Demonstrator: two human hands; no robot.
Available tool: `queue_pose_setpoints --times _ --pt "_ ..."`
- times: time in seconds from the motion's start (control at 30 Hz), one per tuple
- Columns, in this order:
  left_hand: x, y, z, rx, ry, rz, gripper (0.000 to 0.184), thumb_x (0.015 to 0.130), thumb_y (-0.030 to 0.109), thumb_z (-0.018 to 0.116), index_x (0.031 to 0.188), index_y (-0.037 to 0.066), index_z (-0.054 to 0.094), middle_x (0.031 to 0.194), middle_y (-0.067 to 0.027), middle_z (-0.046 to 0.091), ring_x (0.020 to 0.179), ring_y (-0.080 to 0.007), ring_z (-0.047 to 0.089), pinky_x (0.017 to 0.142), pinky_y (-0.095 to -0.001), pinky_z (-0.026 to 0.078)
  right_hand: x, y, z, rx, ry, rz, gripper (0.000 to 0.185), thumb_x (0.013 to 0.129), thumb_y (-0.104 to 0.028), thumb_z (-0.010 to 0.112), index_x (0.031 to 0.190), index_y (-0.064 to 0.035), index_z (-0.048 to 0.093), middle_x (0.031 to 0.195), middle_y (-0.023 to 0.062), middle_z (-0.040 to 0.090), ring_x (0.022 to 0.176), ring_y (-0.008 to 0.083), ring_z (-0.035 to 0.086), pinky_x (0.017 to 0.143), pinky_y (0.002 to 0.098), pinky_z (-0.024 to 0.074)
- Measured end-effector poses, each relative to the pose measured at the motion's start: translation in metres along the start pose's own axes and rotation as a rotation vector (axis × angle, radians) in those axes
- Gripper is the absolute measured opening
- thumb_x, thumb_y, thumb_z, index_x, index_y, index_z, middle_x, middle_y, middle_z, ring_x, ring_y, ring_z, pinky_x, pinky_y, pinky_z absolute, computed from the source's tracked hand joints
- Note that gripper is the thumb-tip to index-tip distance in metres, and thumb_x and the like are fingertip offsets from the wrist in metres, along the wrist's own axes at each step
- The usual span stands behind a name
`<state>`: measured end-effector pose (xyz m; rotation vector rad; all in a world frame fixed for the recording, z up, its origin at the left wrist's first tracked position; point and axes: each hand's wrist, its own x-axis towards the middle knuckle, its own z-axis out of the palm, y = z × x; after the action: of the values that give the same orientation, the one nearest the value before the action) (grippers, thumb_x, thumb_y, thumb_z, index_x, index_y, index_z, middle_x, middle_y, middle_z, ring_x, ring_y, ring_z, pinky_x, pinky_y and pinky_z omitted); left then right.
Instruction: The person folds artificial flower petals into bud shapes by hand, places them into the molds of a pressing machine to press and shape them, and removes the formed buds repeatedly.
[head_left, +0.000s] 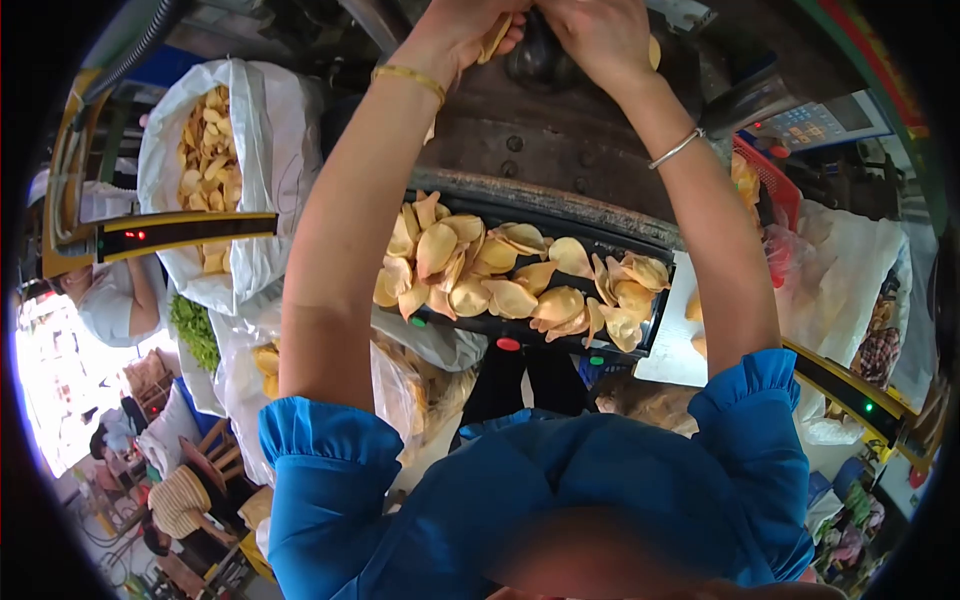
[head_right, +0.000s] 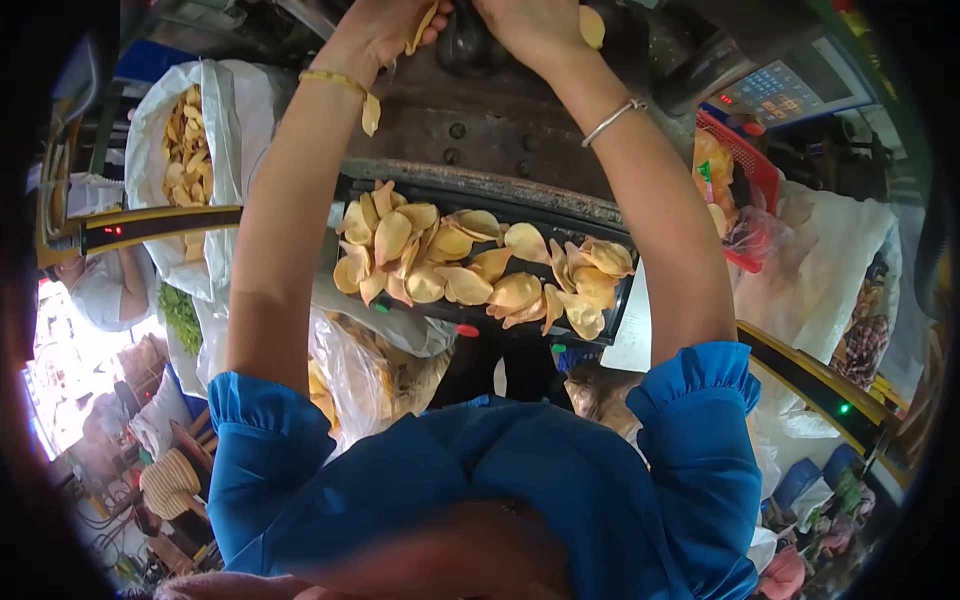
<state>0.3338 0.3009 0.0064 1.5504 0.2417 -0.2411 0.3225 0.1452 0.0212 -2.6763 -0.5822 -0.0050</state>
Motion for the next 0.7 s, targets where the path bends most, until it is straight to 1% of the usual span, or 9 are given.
queue_pose_setpoints --times 0.17,0.3,0.37,0.4,0.47,0.53,0.57,0.63,0.7 --pt "0.02 -0.034 -0.019 -0.471 -0.099 0.116 0.022 0.088 0.013 0.06 0.075 -0.004 0.06 0.055 -0.0066 0.053 0.039 -0.0153 0.045 0.035 -0.0272 0.034 0.006 -0.002 0.005 -0.219 0.116 0.159 0.01 0.074 -0.015 0.063 0.082 -0.0102 0.068 0.087 0.0039 0.062 0.086 0.0229 0.054 0.081 0.0375 0.0414" --pt "0.007 -0.038 -0.014 -0.111 0.038 0.095 0.021 0.088 0.012 0.057 0.074 -0.003 0.058 0.058 -0.0077 0.053 0.041 -0.0145 0.045 0.037 -0.027 0.033 0.015 0.02 0.023 -0.381 0.021 0.184 0.01 0.077 -0.013 0.061 0.082 -0.0079 0.068 0.086 0.0045 0.062 0.085 0.0254 0.054 0.073 0.035 0.0435" --pt "-0.037 0.008 -0.007 0.376 0.076 0.413 0.022 0.089 0.013 0.057 0.076 -0.004 0.059 0.058 -0.0059 0.053 0.043 -0.014 0.045 0.04 -0.026 0.034 -0.003 0.006 0.021 -0.604 0.408 -0.086 0.02 0.08 -0.012 0.066 0.099 -0.0144 0.07 0.08 0.0002 0.064 0.064 0.0164 0.059 0.056 0.025 0.0428" --pt "-0.056 0.007 -0.005 0.384 0.081 0.416 0.022 0.089 0.013 0.057 0.076 -0.004 0.059 0.058 -0.0059 0.053 0.043 -0.014 0.045 0.04 -0.026 0.034 -0.011 0.008 0.016 -0.597 0.414 -0.089 0.02 0.08 -0.012 0.066 0.099 -0.0144 0.07 0.08 0.0002 0.064 0.064 0.0164 0.059 0.056 0.025 0.0428" --pt "-0.092 -0.002 -0.006 0.254 0.258 0.503 0.018 0.088 0.01 0.058 0.079 -0.005 0.06 0.065 -0.0068 0.059 0.052 -0.0145 0.053 0.049 -0.0253 0.042 -0.028 0.012 0.005 -0.206 0.267 0.001 0.015 0.083 -0.014 0.059 0.087 -0.0029 0.069 0.081 0.007 0.063 0.074 0.0252 0.055 0.063 0.0334 0.043" --pt "-0.129 -0.038 0.004 0.497 0.468 0.824 0.024 0.08 0.007 0.066 0.102 -0.002 0.064 0.093 -0.0111 0.061 0.07 -0.019 0.058 0.056 -0.0249 0.045 -0.087 -0.02 0.001 0.604 0.501 -0.201 0.014 0.085 -0.01 0.065 0.098 -0.0081 0.069 0.084 0.0015 0.066 0.069 0.0112 0.058 0.061 0.0221 0.0428" --pt "-0.134 -0.06 0.01 0.615 0.48 0.976 0.039 0.074 0.004 0.064 0.111 -0.005 0.059 0.105 -0.0183 0.057 0.087 -0.0282 0.059 0.073 -0.0349 0.05 -0.103 -0.031 0.021 1.003 0.342 -0.073 0.012 0.088 -0.009 0.064 0.098 -0.0052 0.068 0.089 0.0009 0.067 0.072 0.0067 0.055 0.064 0.0203 0.0435" --pt "-0.151 -0.095 0.04 0.524 0.532 0.945 0.047 0.071 0.0 0.064 0.117 -0.004 0.056 0.108 -0.0183 0.056 0.094 -0.0303 0.056 0.081 -0.036 0.048 -0.125 -0.043 0.053 1.074 0.143 -0.008 0.013 0.084 -0.011 0.069 0.095 -0.0043 0.067 0.082 -0.0005 0.065 0.068 0.0053 0.053 0.062 0.0177 0.0422" --pt "-0.168 -0.099 0.036 0.47 0.459 0.923 0.046 0.073 0.0 0.064 0.117 -0.004 0.056 0.108 -0.0167 0.056 0.091 -0.0268 0.056 0.078 -0.0329 0.048 -0.139 -0.046 0.06 1.181 0.154 0.056 0.012 0.084 -0.011 0.069 0.094 -0.0039 0.067 0.082 0.0002 0.065 0.069 0.0059 0.053 0.063 0.0178 0.0426"
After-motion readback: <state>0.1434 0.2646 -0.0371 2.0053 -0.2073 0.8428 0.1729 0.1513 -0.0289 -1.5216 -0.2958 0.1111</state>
